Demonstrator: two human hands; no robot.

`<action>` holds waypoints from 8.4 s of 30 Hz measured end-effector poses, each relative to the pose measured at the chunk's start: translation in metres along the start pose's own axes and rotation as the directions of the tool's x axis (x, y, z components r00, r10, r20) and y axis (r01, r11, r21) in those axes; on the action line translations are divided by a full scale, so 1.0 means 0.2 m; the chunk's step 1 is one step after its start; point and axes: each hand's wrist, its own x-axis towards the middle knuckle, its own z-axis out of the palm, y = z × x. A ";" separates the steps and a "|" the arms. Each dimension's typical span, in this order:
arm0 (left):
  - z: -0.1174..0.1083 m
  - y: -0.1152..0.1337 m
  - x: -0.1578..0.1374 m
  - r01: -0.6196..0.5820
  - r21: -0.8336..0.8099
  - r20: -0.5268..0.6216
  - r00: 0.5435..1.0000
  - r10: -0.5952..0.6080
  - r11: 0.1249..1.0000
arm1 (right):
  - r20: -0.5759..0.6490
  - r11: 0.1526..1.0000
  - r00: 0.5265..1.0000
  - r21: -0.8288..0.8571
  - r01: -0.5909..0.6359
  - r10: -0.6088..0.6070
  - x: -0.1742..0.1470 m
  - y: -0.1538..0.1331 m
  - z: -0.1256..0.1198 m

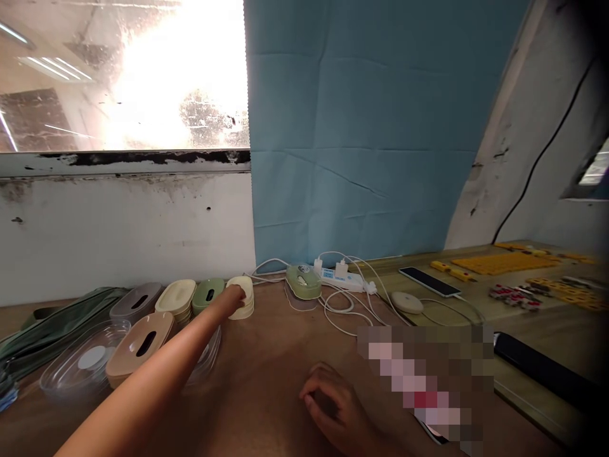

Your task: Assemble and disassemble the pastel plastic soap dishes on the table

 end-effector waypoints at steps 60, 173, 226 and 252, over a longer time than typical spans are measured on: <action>0.53 0.13 -1.05 -0.327 -0.635 -0.424 0.905 0.038 0.700 | 0.465 0.899 0.876 0.317 -0.302 0.131 0.13 0.07 0.09; -0.05 -0.22 -0.18 0.278 0.118 -0.289 0.928 -0.235 0.953 | 0.122 0.924 0.916 -0.063 -0.376 0.381 0.10 0.10 0.12; 0.34 0.13 -0.93 -0.250 -0.402 -0.366 0.926 0.096 0.881 | 0.151 0.968 0.984 -0.217 0.123 -0.091 0.88 0.41 0.49; 0.34 0.11 -0.91 -0.283 -0.443 -0.419 0.904 0.083 0.850 | -0.274 0.583 0.863 -0.648 -0.491 0.423 0.80 0.66 0.14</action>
